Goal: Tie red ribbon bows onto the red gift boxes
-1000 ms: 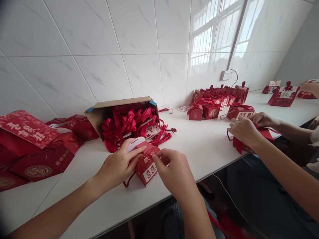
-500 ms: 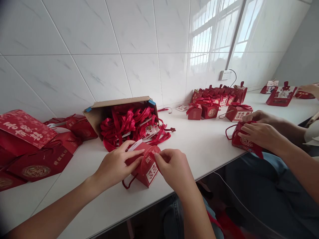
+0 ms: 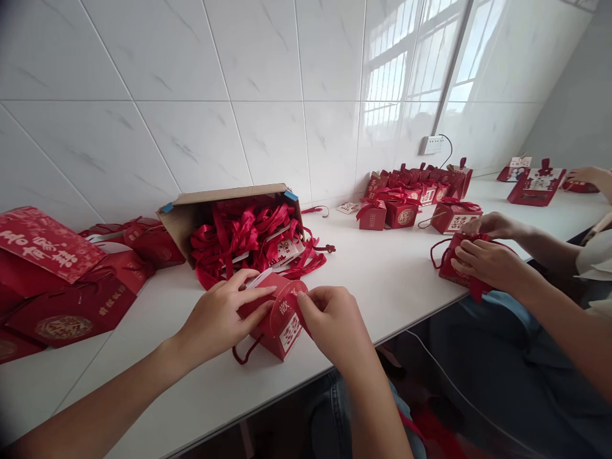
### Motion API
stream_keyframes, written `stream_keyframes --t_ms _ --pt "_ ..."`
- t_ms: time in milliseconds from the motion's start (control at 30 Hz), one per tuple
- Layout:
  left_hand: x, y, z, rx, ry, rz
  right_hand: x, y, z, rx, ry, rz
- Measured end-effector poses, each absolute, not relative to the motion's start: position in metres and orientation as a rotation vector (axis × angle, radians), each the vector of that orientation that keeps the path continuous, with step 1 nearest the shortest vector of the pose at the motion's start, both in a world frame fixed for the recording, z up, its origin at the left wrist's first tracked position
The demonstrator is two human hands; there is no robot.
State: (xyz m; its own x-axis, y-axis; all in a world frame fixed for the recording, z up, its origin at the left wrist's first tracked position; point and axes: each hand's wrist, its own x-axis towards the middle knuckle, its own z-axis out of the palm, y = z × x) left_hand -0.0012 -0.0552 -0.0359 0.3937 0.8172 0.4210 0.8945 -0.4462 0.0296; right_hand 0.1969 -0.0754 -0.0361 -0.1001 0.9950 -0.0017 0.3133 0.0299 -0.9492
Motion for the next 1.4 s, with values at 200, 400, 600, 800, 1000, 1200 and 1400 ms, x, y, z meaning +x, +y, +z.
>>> stream_keyframes --t_ms 200,400,600,800,1000,1200,1400 --pt "-0.001 -0.056 -0.034 -2.468 -1.473 -0.588 0.193 -0.073 -0.036 -1.349 -1.484 1.190" --pt "-0.002 -0.058 -0.033 -2.495 -1.422 -0.611 0.198 -0.077 -0.032 -1.330 -1.502 1.201" --pt "-0.001 -0.060 -0.032 -2.513 -1.401 -0.619 0.198 -0.078 -0.033 -1.362 -1.557 1.189" --pt "0.000 -0.061 -0.032 -2.527 -1.378 -0.635 0.191 -0.076 -0.035 -1.428 -1.610 1.099" --pt "0.001 -0.059 -0.033 -2.552 -1.279 -0.712 0.188 -0.075 -0.038 -1.450 -1.632 1.031" --pt "0.004 -0.058 -0.032 -2.330 -0.859 -1.048 0.187 -0.076 -0.038 -1.452 -1.630 1.008" --pt "0.004 -0.061 -0.029 -2.317 -0.840 -1.097 0.185 -0.079 -0.038 -1.378 -1.674 0.988"
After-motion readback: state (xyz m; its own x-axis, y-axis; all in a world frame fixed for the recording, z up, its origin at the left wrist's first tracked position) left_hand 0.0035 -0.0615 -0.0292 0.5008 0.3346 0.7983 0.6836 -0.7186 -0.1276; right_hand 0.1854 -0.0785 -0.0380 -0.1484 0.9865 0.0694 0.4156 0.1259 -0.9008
